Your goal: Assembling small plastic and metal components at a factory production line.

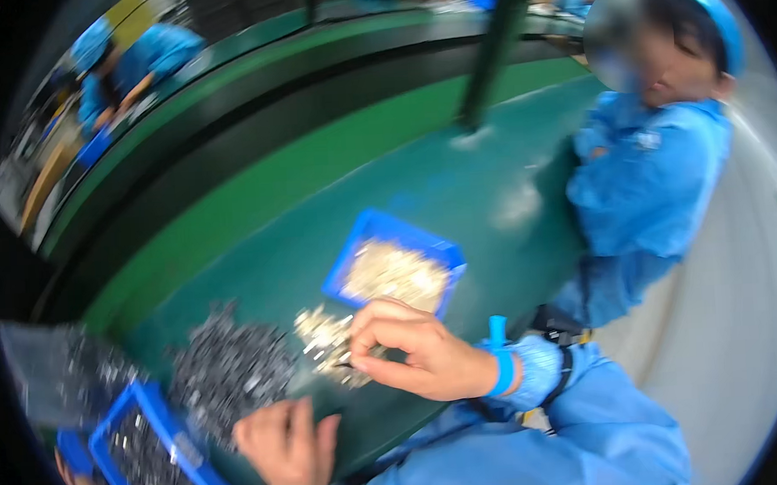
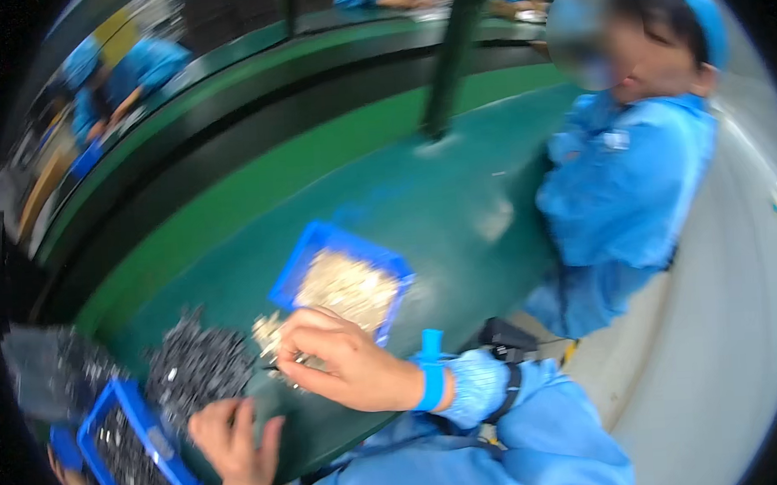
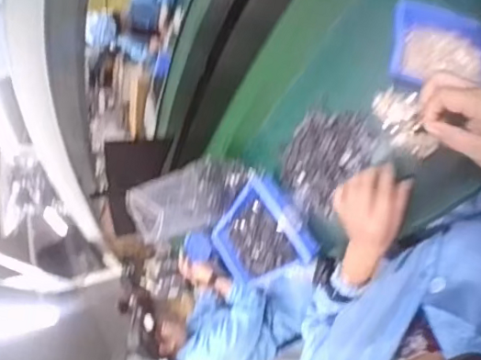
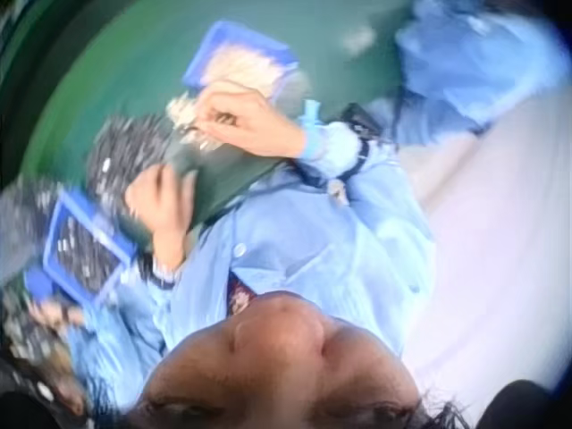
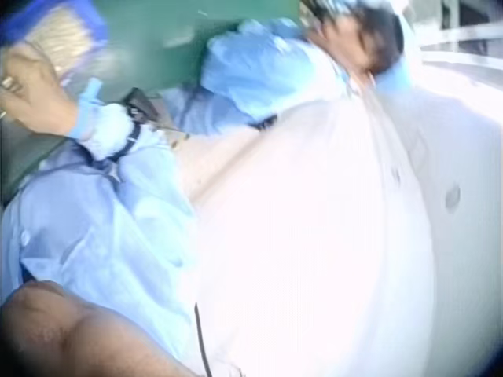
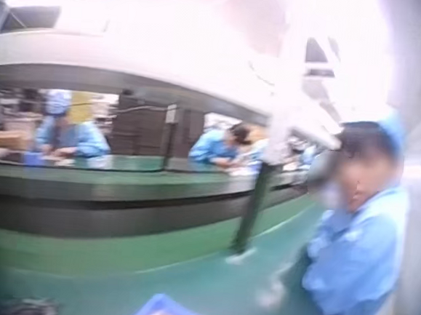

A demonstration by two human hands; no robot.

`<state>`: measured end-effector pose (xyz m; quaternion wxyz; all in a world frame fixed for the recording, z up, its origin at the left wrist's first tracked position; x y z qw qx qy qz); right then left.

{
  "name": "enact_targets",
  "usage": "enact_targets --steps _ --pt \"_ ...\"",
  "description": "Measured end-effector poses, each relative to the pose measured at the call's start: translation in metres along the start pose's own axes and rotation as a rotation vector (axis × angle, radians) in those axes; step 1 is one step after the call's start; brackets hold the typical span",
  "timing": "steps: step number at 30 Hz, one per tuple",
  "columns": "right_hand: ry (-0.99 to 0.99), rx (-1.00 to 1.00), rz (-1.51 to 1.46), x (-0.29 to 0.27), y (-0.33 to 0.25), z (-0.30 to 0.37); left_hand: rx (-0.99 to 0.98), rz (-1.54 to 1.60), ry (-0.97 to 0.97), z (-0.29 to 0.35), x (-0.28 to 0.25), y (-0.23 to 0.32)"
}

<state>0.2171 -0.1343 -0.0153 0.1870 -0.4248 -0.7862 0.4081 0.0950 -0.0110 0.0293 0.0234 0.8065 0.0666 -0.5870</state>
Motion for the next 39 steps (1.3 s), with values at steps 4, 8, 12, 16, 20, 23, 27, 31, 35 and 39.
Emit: enact_targets --steps 4,8,12,16,20,23,27,31,35,39 --pt "0.462 -0.441 0.527 -0.193 -0.046 -0.014 -0.186 0.126 0.102 -0.035 0.076 0.055" --pt "0.766 -0.666 0.713 -0.243 -0.104 0.009 -0.173 0.284 0.093 -0.056 0.103 0.056" --pt "0.776 -0.624 0.513 -0.248 -0.1 -0.002 -0.111 0.157 0.044 -0.06 0.109 0.064" --pt "0.246 -0.524 0.474 -0.166 -0.063 -0.018 -0.185 0.244 0.122 -0.048 0.128 0.05" --pt "0.203 -0.396 0.332 -0.15 -0.042 0.006 -0.219 0.326 0.107 -0.075 0.125 0.066" --pt "0.187 -0.296 0.2 -0.14 -0.015 0.012 -0.297 0.319 0.093 -0.079 0.135 0.062" --pt "0.131 -0.239 0.139 -0.12 0.004 0.018 -0.355 0.302 0.096 -0.072 0.14 0.048" --pt "0.109 -0.237 0.146 -0.11 0.005 0.017 -0.366 0.352 0.142 -0.072 0.139 0.044" --pt "0.09 -0.222 0.151 -0.103 0.005 0.016 -0.436 0.559 0.161 -0.067 0.137 0.028" --pt "0.049 -0.183 0.201 -0.093 0.006 0.015 -0.475 0.785 0.186 -0.068 0.129 0.013"
Point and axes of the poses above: each hand's wrist, its own z-axis away from the middle knuckle, its own x-axis out of the palm, y = z × x, the point moved 10 cm from there along -z, towards the middle knuckle, and after that the axes turned 13 degrees about -x, right-handed, at the moved point
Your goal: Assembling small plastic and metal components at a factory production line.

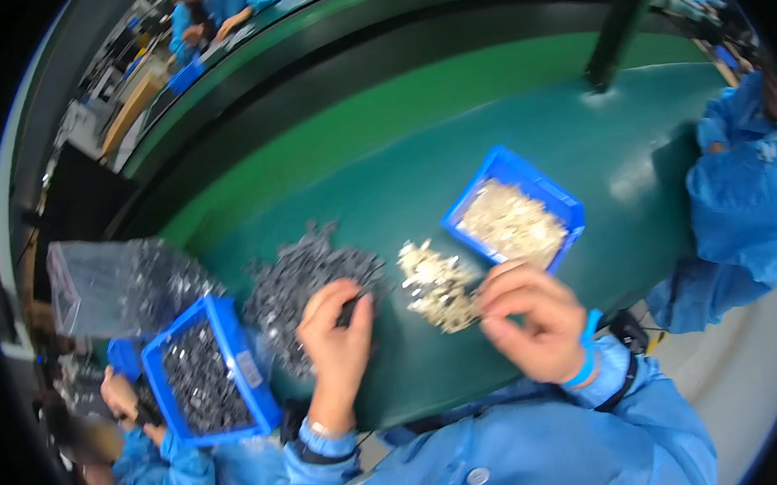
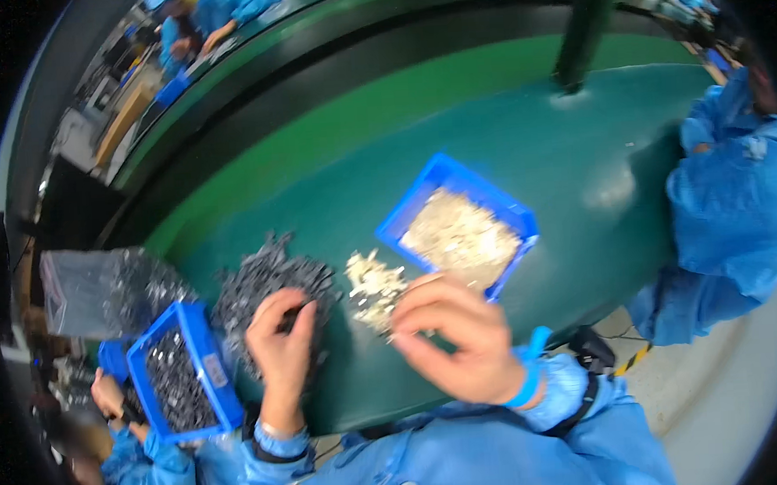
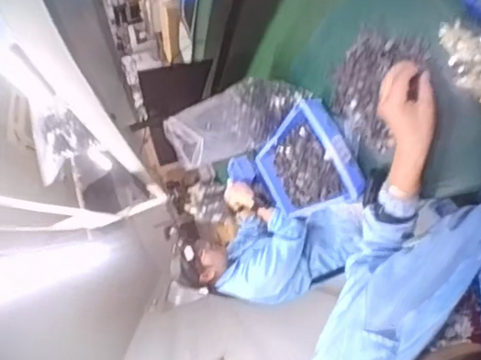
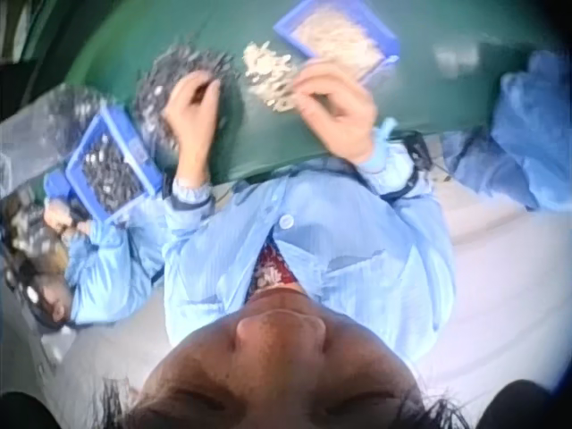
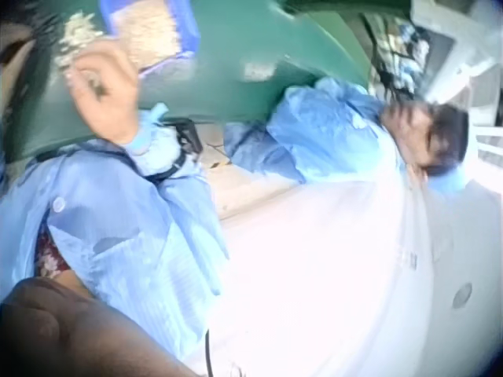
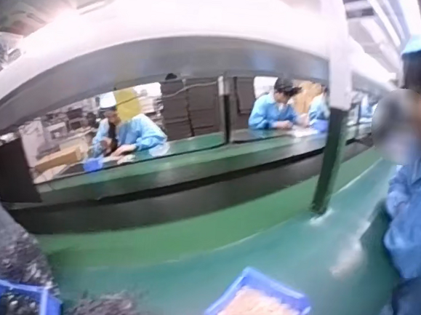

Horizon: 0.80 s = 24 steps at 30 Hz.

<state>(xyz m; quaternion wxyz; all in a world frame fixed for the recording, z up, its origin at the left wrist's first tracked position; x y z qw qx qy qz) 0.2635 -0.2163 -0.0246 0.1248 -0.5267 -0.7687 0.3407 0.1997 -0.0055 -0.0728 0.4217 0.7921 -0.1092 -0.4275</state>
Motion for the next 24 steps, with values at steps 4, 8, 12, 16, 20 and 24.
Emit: enact_targets --steps 4,8,12,16,20,24 --pt "0.028 0.009 -0.103 0.016 0.002 0.003 -0.283 0.208 -0.004 0.006 -0.022 -0.017" --pt "-0.011 -0.045 -0.226 0.042 0.0 0.004 -0.429 0.517 -0.244 0.022 -0.027 -0.014" --pt "-0.071 -0.172 -0.197 0.054 -0.023 0.007 -0.667 1.055 -0.563 0.064 0.009 -0.01" --pt "-0.16 -0.334 -0.144 0.065 -0.046 0.004 -0.93 1.284 -0.614 0.1 0.023 -0.015" --pt "-0.191 -0.401 -0.166 0.072 -0.051 0.007 -0.938 1.443 -0.702 0.106 0.031 -0.014" --pt "-0.186 -0.363 -0.223 0.073 -0.047 0.011 -0.887 1.522 -0.797 0.103 0.034 -0.003"
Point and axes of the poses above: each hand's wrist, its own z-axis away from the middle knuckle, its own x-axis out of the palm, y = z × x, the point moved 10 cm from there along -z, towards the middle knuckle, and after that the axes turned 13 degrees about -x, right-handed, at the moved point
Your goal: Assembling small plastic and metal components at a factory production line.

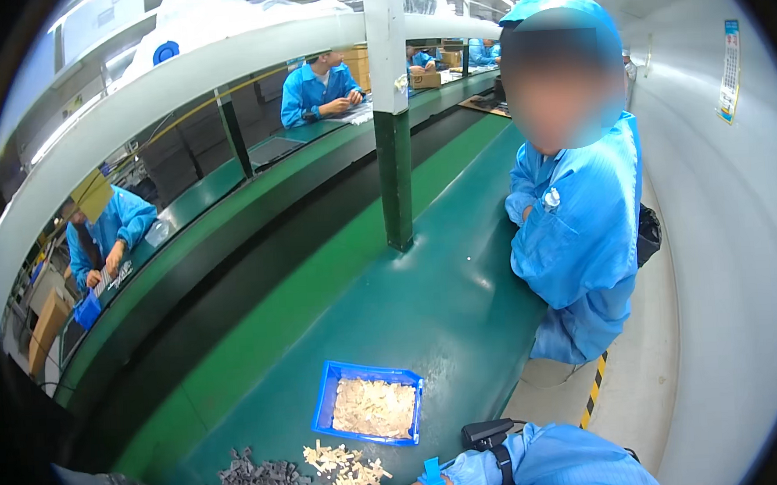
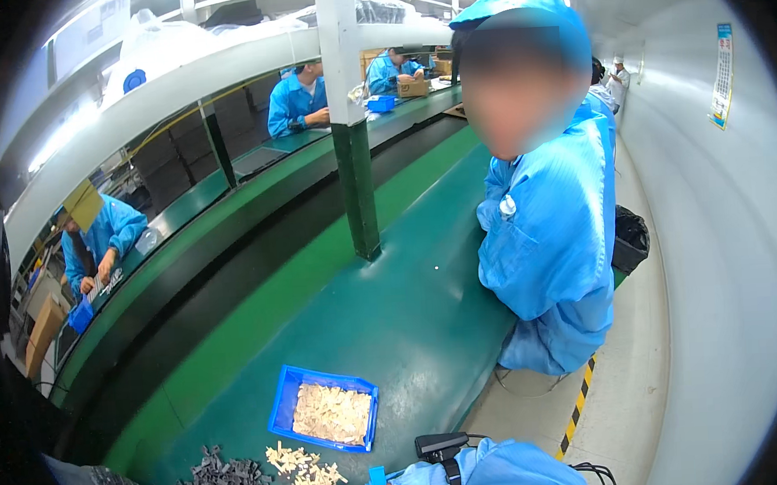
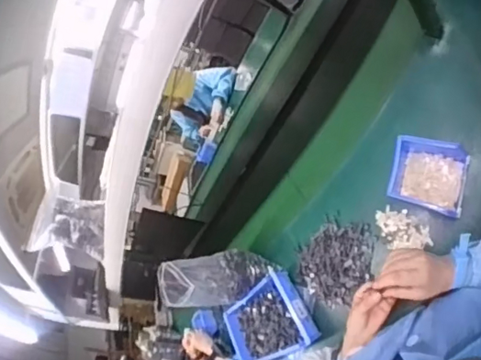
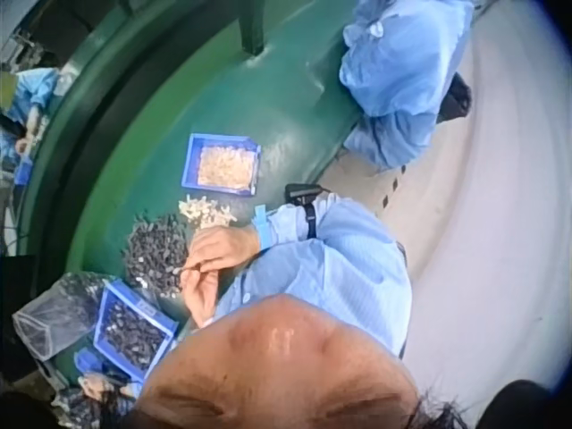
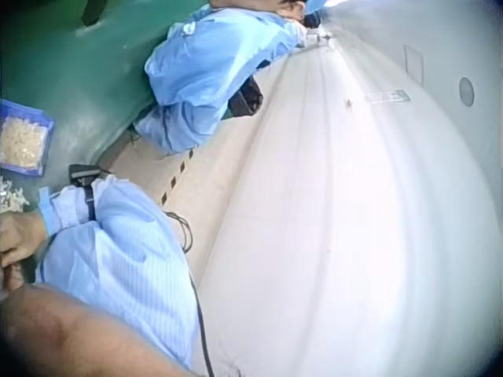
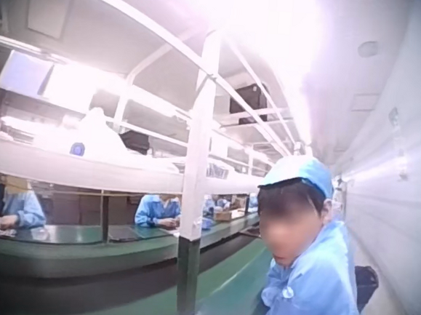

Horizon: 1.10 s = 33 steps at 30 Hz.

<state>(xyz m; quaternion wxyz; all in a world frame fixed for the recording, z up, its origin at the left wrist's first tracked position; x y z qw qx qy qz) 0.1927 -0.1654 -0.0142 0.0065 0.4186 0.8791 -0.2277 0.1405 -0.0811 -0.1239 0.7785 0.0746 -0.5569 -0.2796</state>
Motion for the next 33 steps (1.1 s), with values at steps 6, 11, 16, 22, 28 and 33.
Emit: enact_targets --steps 6,11,16,22,28,33 --pt "-0.003 -0.026 0.047 -0.005 -0.004 0.002 -0.008 -0.069 -0.027 -0.003 0.0 -0.002" --pt "-0.01 -0.057 0.063 -0.013 -0.01 0.0 -0.048 -0.144 -0.028 -0.009 0.0 -0.006" --pt "-0.012 -0.044 0.09 -0.01 -0.008 0.004 -0.045 -0.122 -0.028 -0.01 0.018 -0.003" --pt "0.0 -0.039 0.074 -0.011 -0.007 0.006 -0.04 -0.034 -0.1 -0.01 0.016 -0.005" --pt "-0.004 -0.03 0.071 -0.011 -0.006 0.007 -0.002 -0.06 -0.104 -0.011 0.019 0.001" --pt "0.012 -0.046 0.079 -0.014 -0.009 0.007 -0.029 -0.117 -0.048 -0.01 0.023 0.0"
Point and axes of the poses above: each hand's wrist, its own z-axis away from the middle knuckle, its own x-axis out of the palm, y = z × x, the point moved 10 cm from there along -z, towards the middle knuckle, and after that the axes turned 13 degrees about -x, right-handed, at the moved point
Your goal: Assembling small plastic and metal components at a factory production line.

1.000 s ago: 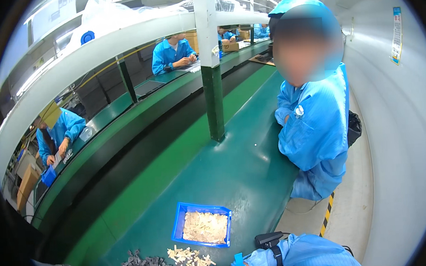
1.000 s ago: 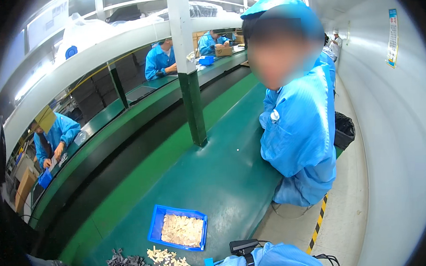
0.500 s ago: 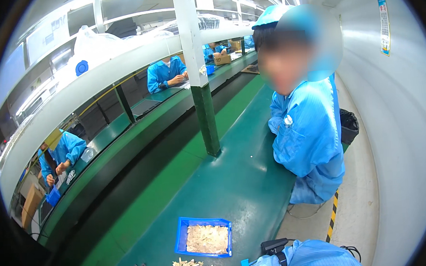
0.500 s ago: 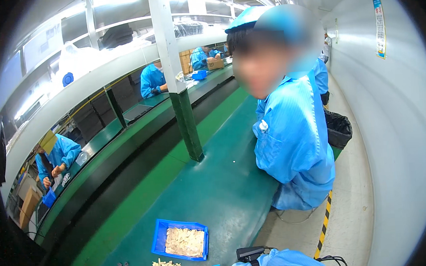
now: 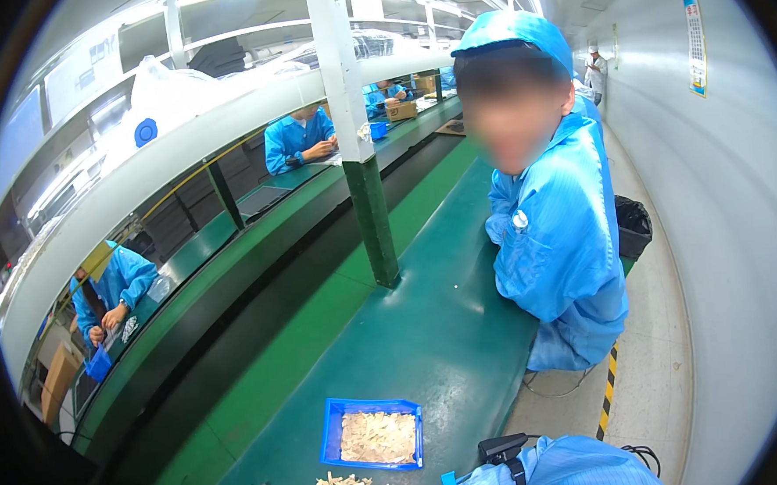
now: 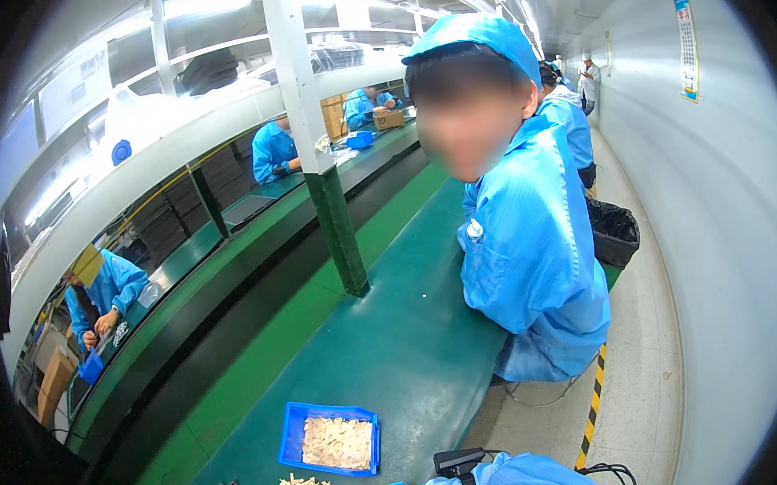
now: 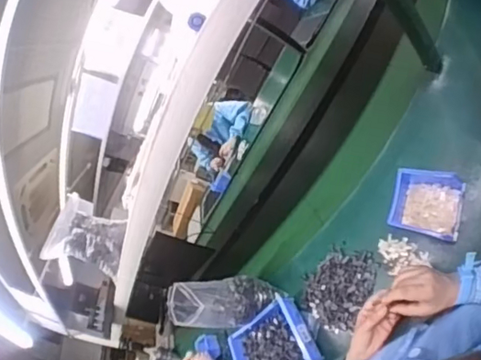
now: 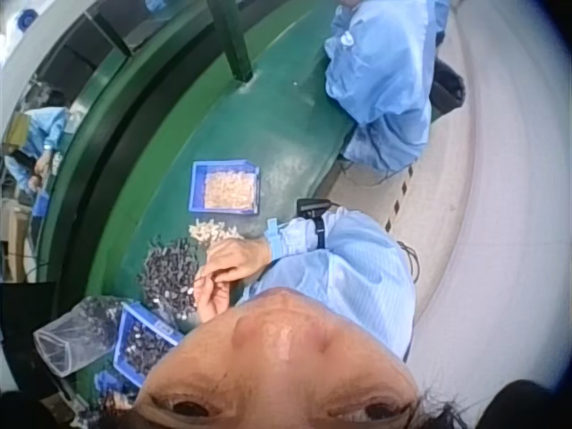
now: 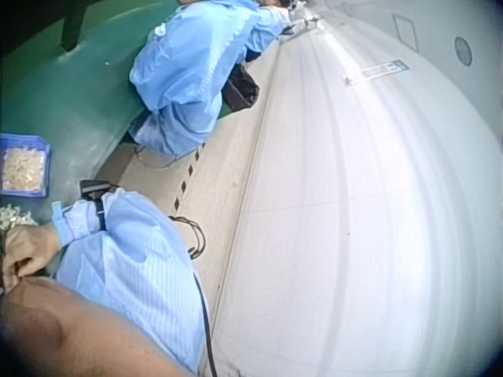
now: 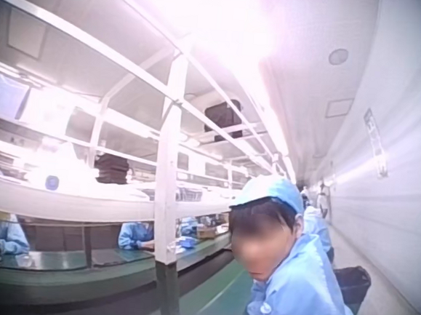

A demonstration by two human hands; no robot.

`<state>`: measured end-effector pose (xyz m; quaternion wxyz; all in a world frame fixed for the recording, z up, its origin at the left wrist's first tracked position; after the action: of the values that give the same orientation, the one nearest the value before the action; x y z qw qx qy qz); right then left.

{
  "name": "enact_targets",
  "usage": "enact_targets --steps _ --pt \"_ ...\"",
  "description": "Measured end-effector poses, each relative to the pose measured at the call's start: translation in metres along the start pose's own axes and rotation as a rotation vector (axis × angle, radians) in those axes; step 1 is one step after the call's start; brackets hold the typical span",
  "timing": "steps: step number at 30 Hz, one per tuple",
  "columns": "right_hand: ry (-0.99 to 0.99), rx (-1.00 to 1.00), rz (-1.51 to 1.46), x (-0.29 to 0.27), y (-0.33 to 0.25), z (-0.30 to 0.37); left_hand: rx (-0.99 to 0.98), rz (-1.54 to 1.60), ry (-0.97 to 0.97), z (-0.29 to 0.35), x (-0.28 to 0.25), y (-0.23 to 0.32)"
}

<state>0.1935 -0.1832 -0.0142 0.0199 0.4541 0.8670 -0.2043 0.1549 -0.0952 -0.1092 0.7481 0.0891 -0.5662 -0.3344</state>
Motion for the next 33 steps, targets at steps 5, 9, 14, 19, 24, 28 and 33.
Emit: enact_targets --steps 5,9,14,19,24,28,33 --pt "-0.013 0.029 -0.011 0.001 0.001 0.0 0.01 -0.02 -0.015 0.002 -0.008 -0.002" --pt "0.004 0.054 -0.009 0.0 0.001 0.002 0.021 -0.067 -0.007 0.004 -0.012 -0.003" --pt "0.006 0.065 -0.001 -0.001 0.005 0.003 0.032 -0.063 0.015 0.004 -0.015 0.0" --pt "-0.022 0.08 0.004 -0.003 0.005 -0.002 0.032 -0.067 0.019 0.002 -0.009 0.003" --pt "0.009 0.059 -0.004 -0.006 0.006 -0.004 0.038 -0.11 0.018 0.003 -0.001 0.007" --pt "0.026 0.076 -0.026 -0.007 0.007 -0.001 0.031 -0.13 0.039 0.003 -0.002 0.005" --pt "0.043 0.079 -0.02 -0.005 0.002 -0.001 0.035 -0.148 0.077 0.01 -0.008 0.001"
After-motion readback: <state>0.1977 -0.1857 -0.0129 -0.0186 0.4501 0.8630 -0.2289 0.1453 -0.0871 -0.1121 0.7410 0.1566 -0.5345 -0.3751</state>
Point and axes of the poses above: each hand's wrist, its own z-axis away from the middle knuckle, its own x-axis out of the palm, y = z × x, the point moved 10 cm from there along -z, towards the middle knuckle, and after that the axes turned 13 degrees about -x, right-handed, at the moved point
